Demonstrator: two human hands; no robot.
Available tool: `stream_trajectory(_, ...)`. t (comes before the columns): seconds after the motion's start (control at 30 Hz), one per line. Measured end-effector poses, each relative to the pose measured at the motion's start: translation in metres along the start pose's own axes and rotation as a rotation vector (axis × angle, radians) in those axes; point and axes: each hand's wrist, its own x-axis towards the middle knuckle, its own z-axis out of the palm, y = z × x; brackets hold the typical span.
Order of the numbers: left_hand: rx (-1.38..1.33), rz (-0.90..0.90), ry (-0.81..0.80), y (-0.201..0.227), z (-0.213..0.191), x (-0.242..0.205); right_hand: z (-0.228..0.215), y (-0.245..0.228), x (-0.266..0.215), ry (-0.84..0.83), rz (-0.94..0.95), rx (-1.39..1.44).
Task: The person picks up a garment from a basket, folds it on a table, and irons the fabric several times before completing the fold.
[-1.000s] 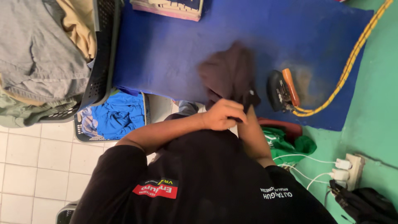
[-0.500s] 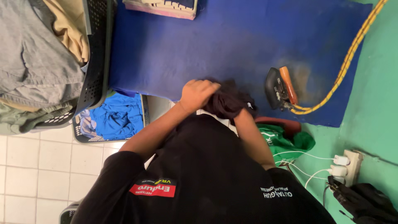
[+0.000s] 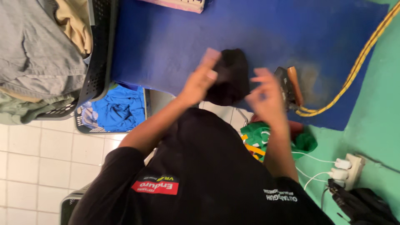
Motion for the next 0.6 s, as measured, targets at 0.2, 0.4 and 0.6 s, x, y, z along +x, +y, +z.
stream_trajectory(0.2,0.571,0.293,-0.549,0.061,0.026,0.014,0.056,-0.039,0.012,0.018,0.292,0.242)
stream_trajectory(0.4,0.745,0.515,0.115,0.038,0.016,0.002,0.035,-0.023,0.019,0.118,0.207,0.205)
stream_trajectory(0.6,0.838,0.145,0.201,-0.023,0.016,-0.015,0.020,-0.054,0.022,0.370,0.264,1.192)
